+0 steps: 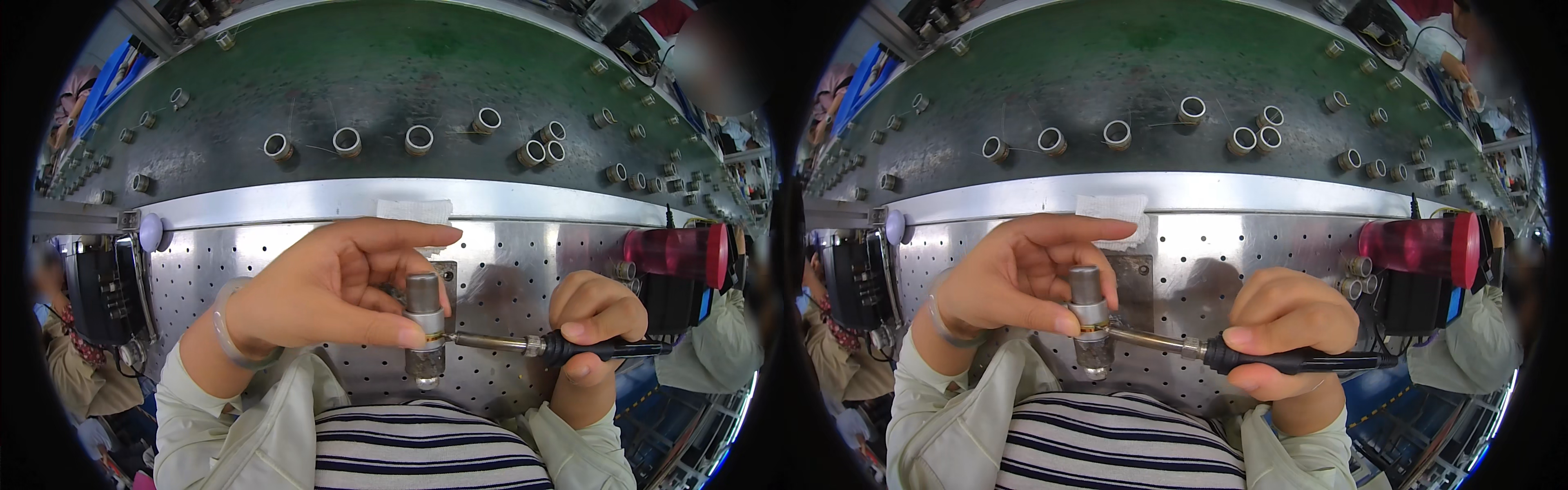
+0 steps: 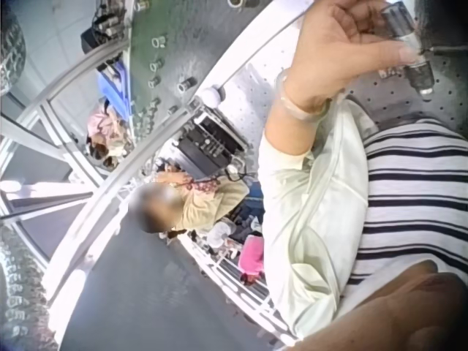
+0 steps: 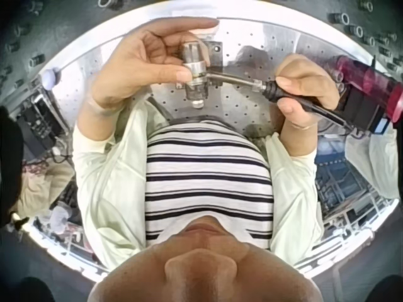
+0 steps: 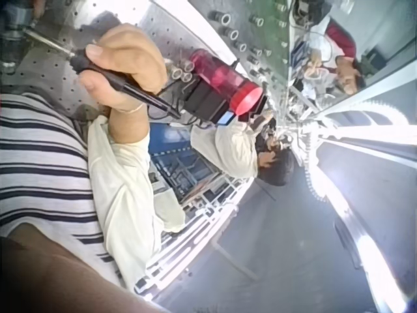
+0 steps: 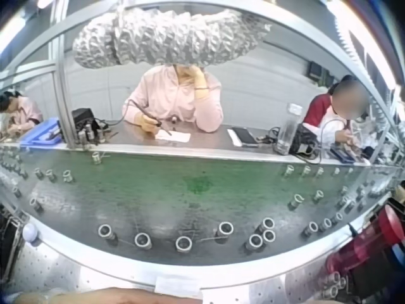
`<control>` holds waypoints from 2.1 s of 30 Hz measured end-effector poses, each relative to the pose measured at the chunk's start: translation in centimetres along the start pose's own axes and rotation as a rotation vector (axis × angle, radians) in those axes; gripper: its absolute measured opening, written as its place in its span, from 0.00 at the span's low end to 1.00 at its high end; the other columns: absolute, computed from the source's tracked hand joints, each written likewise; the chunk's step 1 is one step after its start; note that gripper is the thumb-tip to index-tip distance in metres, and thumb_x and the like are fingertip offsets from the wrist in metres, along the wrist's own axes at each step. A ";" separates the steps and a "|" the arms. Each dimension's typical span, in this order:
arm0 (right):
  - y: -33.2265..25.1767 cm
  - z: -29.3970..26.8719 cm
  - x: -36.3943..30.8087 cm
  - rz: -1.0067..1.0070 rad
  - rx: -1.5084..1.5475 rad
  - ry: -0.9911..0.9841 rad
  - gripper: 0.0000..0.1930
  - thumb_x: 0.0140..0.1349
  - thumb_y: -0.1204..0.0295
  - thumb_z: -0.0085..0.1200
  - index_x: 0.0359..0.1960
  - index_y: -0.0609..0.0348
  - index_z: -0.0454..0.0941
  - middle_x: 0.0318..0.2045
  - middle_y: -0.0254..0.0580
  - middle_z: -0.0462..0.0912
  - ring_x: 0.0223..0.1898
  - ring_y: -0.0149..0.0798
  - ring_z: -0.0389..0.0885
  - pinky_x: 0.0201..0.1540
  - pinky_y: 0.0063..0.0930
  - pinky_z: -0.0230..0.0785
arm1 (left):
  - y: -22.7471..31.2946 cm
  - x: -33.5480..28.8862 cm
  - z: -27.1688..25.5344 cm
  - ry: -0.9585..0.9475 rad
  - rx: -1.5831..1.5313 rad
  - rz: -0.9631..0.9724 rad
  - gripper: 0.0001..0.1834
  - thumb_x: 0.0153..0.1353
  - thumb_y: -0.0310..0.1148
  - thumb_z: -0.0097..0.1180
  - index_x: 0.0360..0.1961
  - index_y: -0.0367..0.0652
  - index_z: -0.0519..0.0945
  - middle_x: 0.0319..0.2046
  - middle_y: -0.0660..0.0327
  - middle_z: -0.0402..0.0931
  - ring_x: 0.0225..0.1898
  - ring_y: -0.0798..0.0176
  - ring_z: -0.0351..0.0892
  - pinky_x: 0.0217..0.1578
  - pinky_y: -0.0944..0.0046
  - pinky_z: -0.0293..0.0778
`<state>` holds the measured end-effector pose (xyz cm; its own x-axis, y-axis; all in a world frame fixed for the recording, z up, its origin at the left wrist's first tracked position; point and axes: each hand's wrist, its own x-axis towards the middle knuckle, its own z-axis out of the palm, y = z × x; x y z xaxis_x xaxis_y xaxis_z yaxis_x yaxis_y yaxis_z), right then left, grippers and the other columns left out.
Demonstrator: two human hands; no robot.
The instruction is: The person uses a soldering iron to apply solder to small cylindrical metal components held in a fixture. They repeatedly pick up components from a conveyor belt, solder them, and place them back on the belt.
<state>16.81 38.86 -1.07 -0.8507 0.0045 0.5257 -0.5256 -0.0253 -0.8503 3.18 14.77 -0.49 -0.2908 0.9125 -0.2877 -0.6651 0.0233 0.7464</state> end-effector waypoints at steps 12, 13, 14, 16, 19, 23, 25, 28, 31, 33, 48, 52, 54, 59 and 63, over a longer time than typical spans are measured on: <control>-0.4 0.2 0.0 0.076 0.056 0.005 0.14 0.40 0.76 0.69 0.29 0.68 0.80 0.20 0.45 0.79 0.19 0.39 0.76 0.23 0.25 0.66 | -0.2 0.3 0.1 -0.018 -0.066 -0.052 0.43 0.44 0.15 0.65 0.63 0.30 0.60 0.43 0.45 0.75 0.43 0.61 0.79 0.43 0.68 0.78; -0.4 0.4 0.0 0.071 0.044 0.010 0.14 0.40 0.76 0.69 0.29 0.68 0.80 0.20 0.45 0.79 0.19 0.39 0.76 0.23 0.25 0.67 | -0.3 0.3 0.1 -0.009 -0.050 -0.045 0.42 0.44 0.14 0.64 0.63 0.30 0.60 0.42 0.46 0.76 0.43 0.61 0.79 0.43 0.69 0.78; -0.4 0.5 0.0 0.066 0.030 0.017 0.14 0.40 0.76 0.69 0.29 0.68 0.80 0.20 0.44 0.79 0.19 0.39 0.76 0.23 0.26 0.67 | -0.3 0.2 0.1 -0.001 -0.035 -0.039 0.42 0.44 0.14 0.64 0.63 0.29 0.61 0.41 0.46 0.76 0.43 0.61 0.79 0.43 0.69 0.78; -0.5 0.6 0.0 0.080 0.006 0.057 0.14 0.40 0.76 0.69 0.29 0.67 0.79 0.20 0.44 0.79 0.19 0.39 0.76 0.23 0.26 0.66 | -0.3 0.2 0.2 0.009 -0.029 -0.032 0.41 0.45 0.14 0.64 0.63 0.29 0.61 0.40 0.47 0.76 0.43 0.61 0.79 0.42 0.69 0.79; -0.7 0.4 -0.1 0.091 -0.022 0.096 0.13 0.41 0.75 0.69 0.29 0.67 0.79 0.19 0.43 0.78 0.19 0.39 0.76 0.23 0.25 0.66 | -0.3 0.1 0.3 0.000 -0.065 -0.029 0.42 0.45 0.14 0.64 0.63 0.29 0.60 0.41 0.45 0.76 0.42 0.62 0.79 0.43 0.70 0.77; -0.8 0.2 -0.1 0.094 0.006 0.080 0.13 0.41 0.76 0.69 0.28 0.66 0.79 0.19 0.43 0.78 0.19 0.38 0.75 0.22 0.24 0.65 | -0.2 0.1 0.5 -0.029 -0.114 -0.020 0.42 0.46 0.15 0.64 0.63 0.29 0.60 0.43 0.44 0.76 0.42 0.63 0.79 0.43 0.71 0.76; -0.7 0.1 0.0 0.087 0.024 0.056 0.14 0.41 0.76 0.70 0.29 0.66 0.79 0.19 0.44 0.78 0.19 0.38 0.76 0.23 0.24 0.65 | -0.3 0.2 0.5 -0.028 -0.115 -0.025 0.42 0.46 0.15 0.64 0.63 0.29 0.60 0.43 0.43 0.76 0.42 0.63 0.79 0.43 0.71 0.76; -0.6 -0.1 0.0 0.075 0.033 0.027 0.15 0.40 0.76 0.71 0.30 0.67 0.79 0.20 0.44 0.78 0.20 0.38 0.76 0.23 0.24 0.66 | -0.2 0.4 0.7 -0.007 -0.100 -0.040 0.42 0.46 0.15 0.64 0.63 0.29 0.60 0.42 0.44 0.77 0.42 0.63 0.79 0.44 0.72 0.76; -0.5 -0.2 0.0 0.064 0.020 0.010 0.17 0.39 0.75 0.72 0.31 0.68 0.79 0.21 0.45 0.79 0.20 0.38 0.76 0.23 0.24 0.67 | -0.1 0.4 1.1 0.026 -0.104 -0.048 0.42 0.46 0.15 0.65 0.63 0.29 0.60 0.41 0.45 0.77 0.42 0.63 0.79 0.43 0.72 0.76; -0.4 -0.3 0.0 0.060 0.009 -0.003 0.17 0.39 0.75 0.72 0.31 0.68 0.79 0.21 0.45 0.79 0.20 0.38 0.76 0.24 0.24 0.67 | -0.1 0.4 1.1 0.038 -0.109 -0.050 0.42 0.46 0.16 0.65 0.63 0.29 0.60 0.41 0.46 0.77 0.41 0.63 0.79 0.43 0.72 0.76; -0.7 -0.6 0.0 0.074 0.007 0.017 0.14 0.40 0.77 0.70 0.29 0.67 0.80 0.19 0.44 0.78 0.19 0.38 0.76 0.23 0.24 0.67 | -0.5 0.8 1.2 0.035 -0.127 -0.046 0.42 0.44 0.16 0.66 0.62 0.29 0.61 0.40 0.48 0.78 0.42 0.63 0.79 0.43 0.71 0.77; -0.8 -0.9 0.1 0.060 -0.003 -0.014 0.14 0.40 0.77 0.70 0.29 0.67 0.79 0.19 0.43 0.78 0.19 0.38 0.76 0.22 0.24 0.66 | -0.4 0.9 1.4 0.035 -0.126 -0.049 0.42 0.44 0.16 0.66 0.62 0.29 0.61 0.40 0.48 0.78 0.42 0.63 0.79 0.44 0.71 0.77; -0.8 -1.0 0.2 0.060 -0.004 -0.026 0.14 0.40 0.77 0.70 0.29 0.67 0.79 0.19 0.43 0.78 0.19 0.38 0.76 0.22 0.24 0.66 | -0.3 0.9 1.4 0.034 -0.117 -0.051 0.42 0.45 0.16 0.66 0.62 0.29 0.61 0.40 0.48 0.78 0.42 0.63 0.79 0.44 0.71 0.77; -0.9 -1.0 0.1 0.044 -0.038 -0.036 0.14 0.41 0.76 0.70 0.29 0.67 0.79 0.19 0.42 0.78 0.18 0.37 0.76 0.22 0.23 0.66 | -0.4 0.8 1.5 0.046 -0.110 -0.054 0.41 0.45 0.16 0.65 0.62 0.28 0.61 0.41 0.47 0.78 0.43 0.62 0.79 0.45 0.70 0.76; -1.0 -0.9 0.0 0.059 -0.040 -0.008 0.14 0.42 0.75 0.70 0.29 0.66 0.79 0.19 0.43 0.78 0.19 0.38 0.76 0.22 0.24 0.66 | -0.3 0.7 1.9 0.068 -0.101 -0.058 0.41 0.46 0.16 0.64 0.63 0.28 0.60 0.41 0.46 0.78 0.42 0.63 0.79 0.46 0.70 0.75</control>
<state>17.36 39.77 -0.25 -0.8801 -0.0042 0.4748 -0.4748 0.0146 -0.8800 4.45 16.14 0.23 -0.2936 0.8809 -0.3712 -0.7472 0.0306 0.6639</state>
